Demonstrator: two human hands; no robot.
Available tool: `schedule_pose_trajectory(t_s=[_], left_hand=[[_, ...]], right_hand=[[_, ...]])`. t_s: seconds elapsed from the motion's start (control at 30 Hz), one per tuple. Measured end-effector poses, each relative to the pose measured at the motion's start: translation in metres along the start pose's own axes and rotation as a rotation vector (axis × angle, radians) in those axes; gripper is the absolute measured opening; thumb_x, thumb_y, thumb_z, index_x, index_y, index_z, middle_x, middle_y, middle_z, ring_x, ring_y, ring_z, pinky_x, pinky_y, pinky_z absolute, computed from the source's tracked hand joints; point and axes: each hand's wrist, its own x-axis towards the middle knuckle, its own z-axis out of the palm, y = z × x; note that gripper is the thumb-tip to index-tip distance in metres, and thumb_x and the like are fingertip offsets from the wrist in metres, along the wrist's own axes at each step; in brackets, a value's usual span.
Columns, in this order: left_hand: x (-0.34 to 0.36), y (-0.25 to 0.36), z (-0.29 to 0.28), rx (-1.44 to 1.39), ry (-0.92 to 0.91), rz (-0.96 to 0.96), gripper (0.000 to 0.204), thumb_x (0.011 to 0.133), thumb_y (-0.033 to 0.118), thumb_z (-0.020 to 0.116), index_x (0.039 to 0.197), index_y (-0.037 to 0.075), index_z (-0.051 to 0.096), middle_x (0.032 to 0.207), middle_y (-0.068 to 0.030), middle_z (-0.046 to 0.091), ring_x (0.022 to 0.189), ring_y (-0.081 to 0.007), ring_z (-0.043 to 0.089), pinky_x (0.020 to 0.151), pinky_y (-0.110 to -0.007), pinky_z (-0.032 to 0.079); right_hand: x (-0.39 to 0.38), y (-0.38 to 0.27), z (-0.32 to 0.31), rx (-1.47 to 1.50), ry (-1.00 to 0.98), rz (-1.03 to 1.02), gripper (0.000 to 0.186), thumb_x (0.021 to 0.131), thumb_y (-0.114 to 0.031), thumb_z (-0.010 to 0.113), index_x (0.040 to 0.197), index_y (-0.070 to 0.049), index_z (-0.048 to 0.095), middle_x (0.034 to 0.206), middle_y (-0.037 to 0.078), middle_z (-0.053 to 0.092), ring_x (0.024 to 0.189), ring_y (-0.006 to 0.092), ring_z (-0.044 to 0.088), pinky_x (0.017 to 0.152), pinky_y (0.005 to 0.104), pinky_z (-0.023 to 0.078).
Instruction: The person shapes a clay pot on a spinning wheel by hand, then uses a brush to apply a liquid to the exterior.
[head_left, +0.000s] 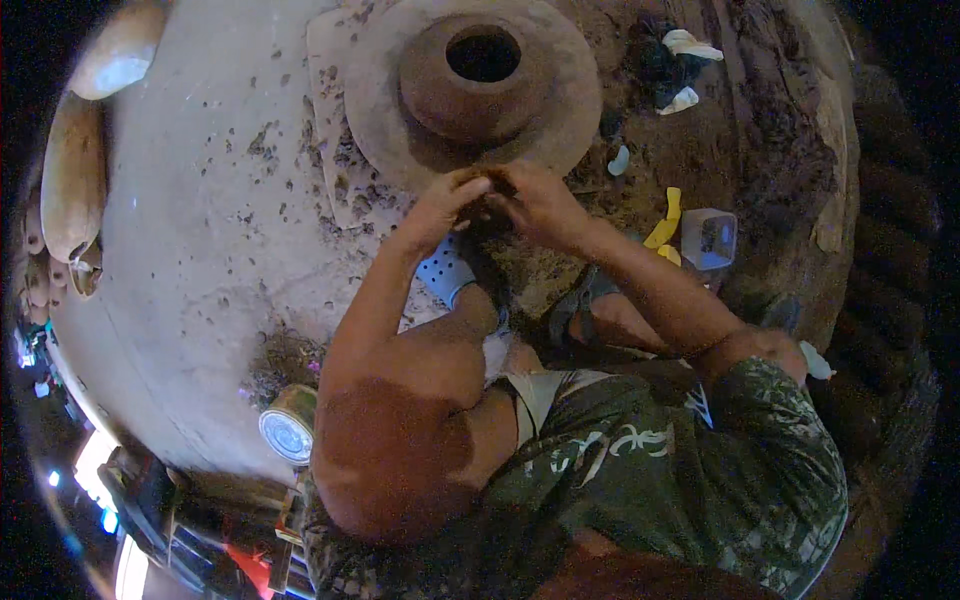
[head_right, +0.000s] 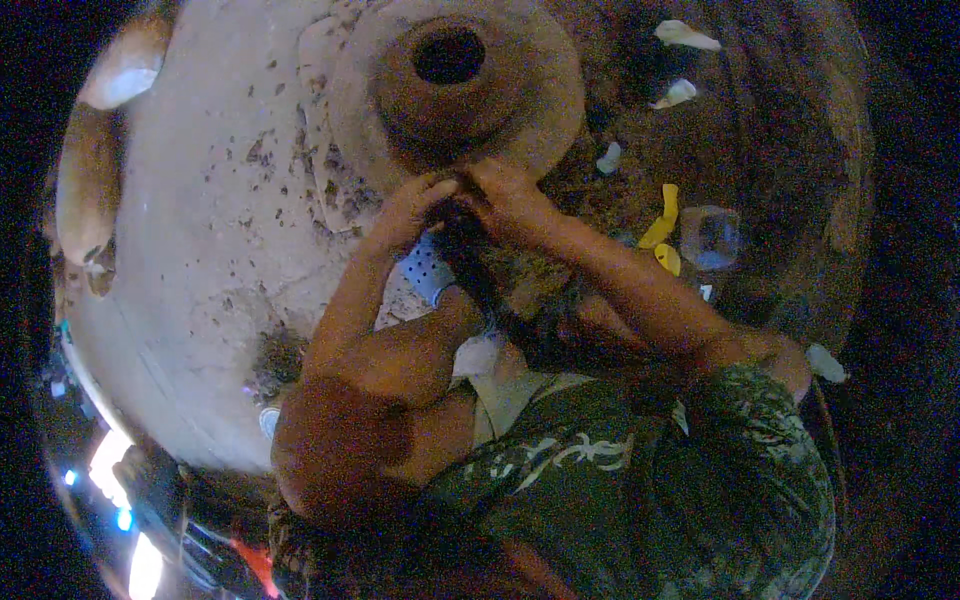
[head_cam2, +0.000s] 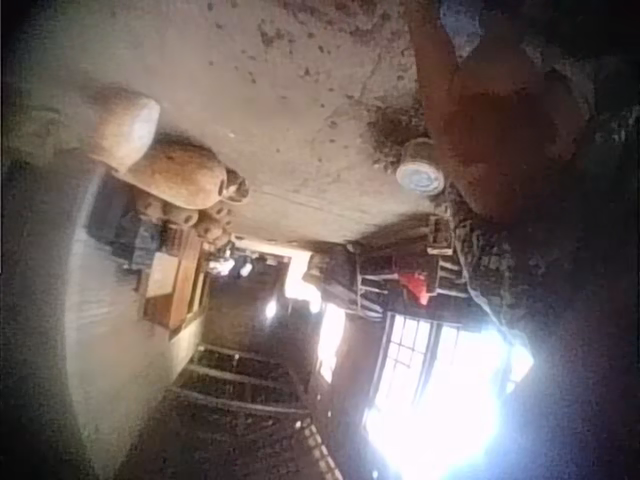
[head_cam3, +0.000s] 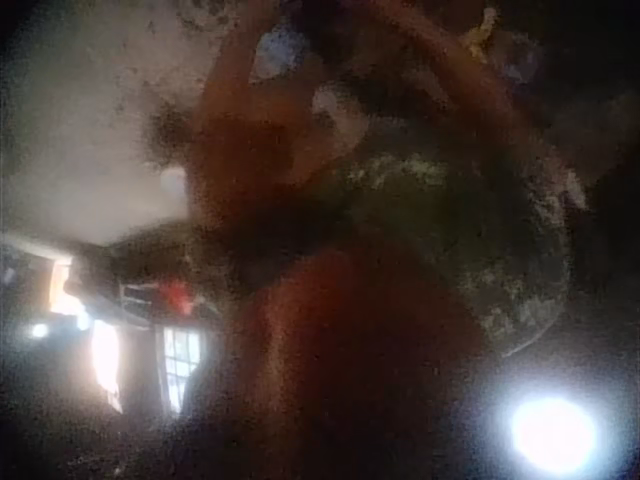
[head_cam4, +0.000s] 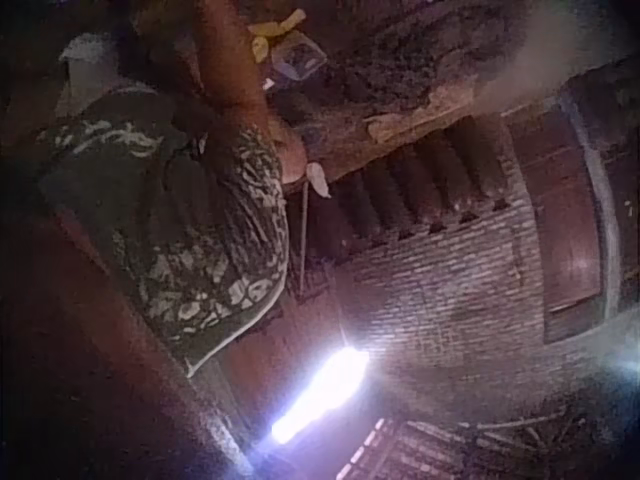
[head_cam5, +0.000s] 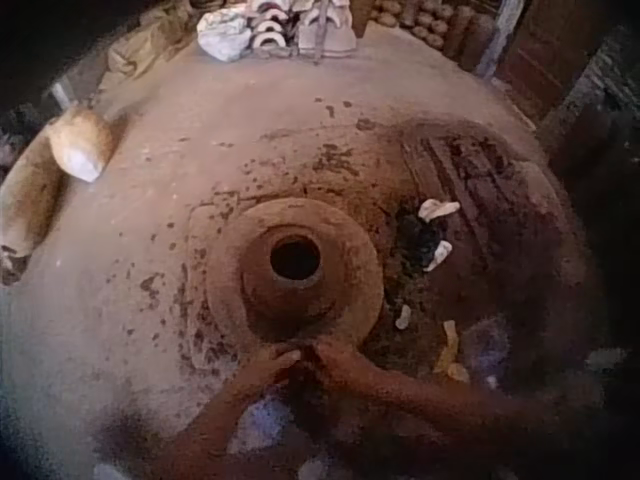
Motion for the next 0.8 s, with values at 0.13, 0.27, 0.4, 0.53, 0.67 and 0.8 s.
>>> schedule_pose_trajectory(t_s=[0.13, 0.27, 0.4, 0.53, 0.67, 0.8], left_hand=[[0.001, -0.008, 0.005, 0.028, 0.024, -0.038, 0.033, 0.098, 0.036, 0.060, 0.114, 0.008, 0.061, 0.097, 0.0003, 0.064, 0.076, -0.0093, 0.058, 0.062, -0.026, 0.043], [0.018, -0.021, -0.026, 0.901, 0.536, 0.736, 0.034, 0.095, 0.029, 0.062, 0.115, 0.001, 0.057, 0.103, -0.0105, 0.064, 0.088, -0.0241, 0.060, 0.075, -0.037, 0.048], [0.017, 0.002, -0.030, 0.475, 0.857, 0.562, 0.038, 0.093, 0.026, 0.063, 0.117, -0.004, 0.056, 0.114, -0.0220, 0.060, 0.106, -0.0371, 0.056, 0.094, -0.048, 0.044], [0.041, -0.045, -0.036, 0.845, 0.867, 0.714, 0.045, 0.094, 0.029, 0.063, 0.120, -0.008, 0.055, 0.128, -0.0265, 0.053, 0.119, -0.0409, 0.050, 0.106, -0.049, 0.036], [0.035, -0.049, -0.014, 0.797, 0.863, 0.762, 0.049, 0.093, 0.029, 0.065, 0.121, -0.010, 0.054, 0.144, -0.0275, 0.041, 0.132, -0.0441, 0.039, 0.112, -0.051, 0.030], [0.033, -0.042, -0.008, 0.943, 0.790, 0.792, 0.049, 0.091, 0.026, 0.068, 0.123, -0.008, 0.052, 0.156, -0.0259, 0.027, 0.144, -0.0443, 0.025, 0.114, -0.056, 0.025]], right_hand=[[-0.001, 0.010, 0.002, -0.108, -0.093, 0.040, 0.031, 0.097, -0.018, 0.061, 0.125, -0.005, 0.062, 0.106, 0.017, 0.069, 0.100, 0.0365, 0.067, 0.089, 0.0413, 0.052], [0.004, 0.015, -0.005, 0.110, 0.291, 0.352, 0.029, 0.094, -0.023, 0.063, 0.115, -0.004, 0.067, 0.104, 0.021, 0.069, 0.097, 0.0418, 0.066, 0.086, 0.0482, 0.054], [0.023, 0.026, -0.022, -0.015, 0.474, 0.171, 0.029, 0.095, -0.028, 0.064, 0.112, -0.005, 0.070, 0.103, 0.019, 0.069, 0.097, 0.0382, 0.067, 0.086, 0.0455, 0.054], [0.045, 0.012, -0.014, -0.060, 0.398, 0.135, 0.032, 0.094, -0.030, 0.066, 0.114, -0.006, 0.069, 0.103, 0.018, 0.069, 0.094, 0.0357, 0.067, 0.084, 0.0441, 0.053], [0.054, -0.002, -0.016, -0.008, 0.422, 0.259, 0.032, 0.091, -0.031, 0.070, 0.112, -0.005, 0.070, 0.100, 0.018, 0.070, 0.087, 0.0348, 0.068, 0.080, 0.0432, 0.054], [0.058, -0.001, -0.017, -0.040, 0.456, 0.259, 0.032, 0.090, -0.034, 0.072, 0.104, -0.005, 0.071, 0.093, 0.018, 0.070, 0.079, 0.0347, 0.068, 0.074, 0.0417, 0.055]])
